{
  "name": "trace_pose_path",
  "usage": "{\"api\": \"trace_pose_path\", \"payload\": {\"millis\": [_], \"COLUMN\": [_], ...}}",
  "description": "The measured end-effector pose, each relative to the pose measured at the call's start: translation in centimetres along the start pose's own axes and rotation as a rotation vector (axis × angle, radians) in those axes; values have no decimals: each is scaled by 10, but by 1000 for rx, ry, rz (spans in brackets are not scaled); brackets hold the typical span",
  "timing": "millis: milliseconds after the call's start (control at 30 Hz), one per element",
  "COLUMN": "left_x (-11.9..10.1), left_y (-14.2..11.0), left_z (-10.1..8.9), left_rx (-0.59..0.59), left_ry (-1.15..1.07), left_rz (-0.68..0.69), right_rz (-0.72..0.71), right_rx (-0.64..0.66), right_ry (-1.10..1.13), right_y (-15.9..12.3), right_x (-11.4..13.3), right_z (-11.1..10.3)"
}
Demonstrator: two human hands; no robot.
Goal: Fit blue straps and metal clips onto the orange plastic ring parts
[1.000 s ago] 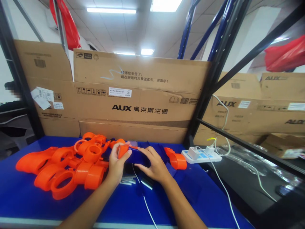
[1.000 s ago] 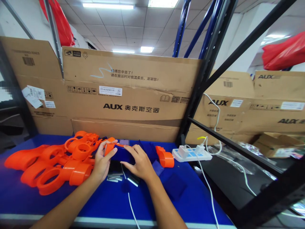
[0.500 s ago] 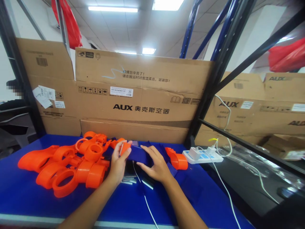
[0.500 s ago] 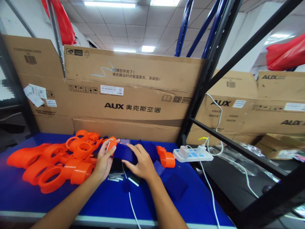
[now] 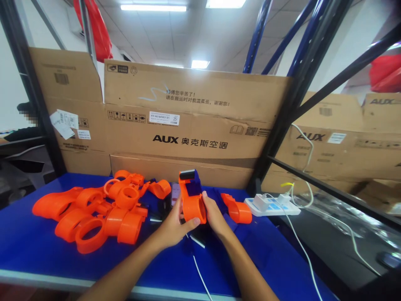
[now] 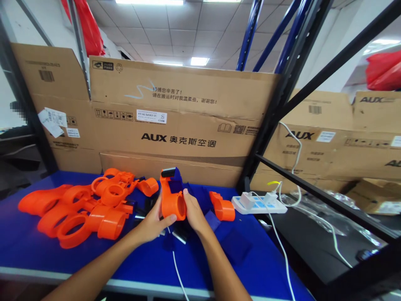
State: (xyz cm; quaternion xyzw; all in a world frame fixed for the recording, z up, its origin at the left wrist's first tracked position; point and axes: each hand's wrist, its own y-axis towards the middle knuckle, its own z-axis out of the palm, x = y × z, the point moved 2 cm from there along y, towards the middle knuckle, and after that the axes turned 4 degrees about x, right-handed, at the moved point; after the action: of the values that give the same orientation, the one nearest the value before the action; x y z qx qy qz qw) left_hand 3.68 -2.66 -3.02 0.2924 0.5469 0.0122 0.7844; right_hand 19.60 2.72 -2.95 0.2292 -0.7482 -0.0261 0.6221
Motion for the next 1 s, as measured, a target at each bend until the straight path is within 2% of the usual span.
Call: {"api": "trace_pose_path", "payload": {"millis": [100,200,267,367,500,600,700,800,900,1000], "left_x": [-1,8,16,23,26,18,-6,-41,-74,-90], "left_y": [2,8,11,11,8,6,-4,-23,-45,-65], "left_z": [0,-9,-17,-27,-29,-24,-14,-13,-40,-92], "left_rx": [-26,-187,-304,-387,-319,-243,-147,-21,19,38], "left_ry": [42,34,33,86,111,135,196,304,544,1061], "left_rz": [37,45,26,22,37,21,40,92,120,134], "right_rz": [-58,-170,-199,-201,-189,-174,-175,-189,-177,-142], "right_rx": [50,60,129,228,212,188,150,123,161,221], "right_ry": [42,25,-41,-107,-74,-16,52,109,140,163], "right_y": [1,-1,-4,-8,-9,-7,-5,-7,-9,-11], "right_x": [5,14,19,24,24,23,25,30,35,36], "right_z": [4,6,7,9,9,7,5,5,9,15]}}
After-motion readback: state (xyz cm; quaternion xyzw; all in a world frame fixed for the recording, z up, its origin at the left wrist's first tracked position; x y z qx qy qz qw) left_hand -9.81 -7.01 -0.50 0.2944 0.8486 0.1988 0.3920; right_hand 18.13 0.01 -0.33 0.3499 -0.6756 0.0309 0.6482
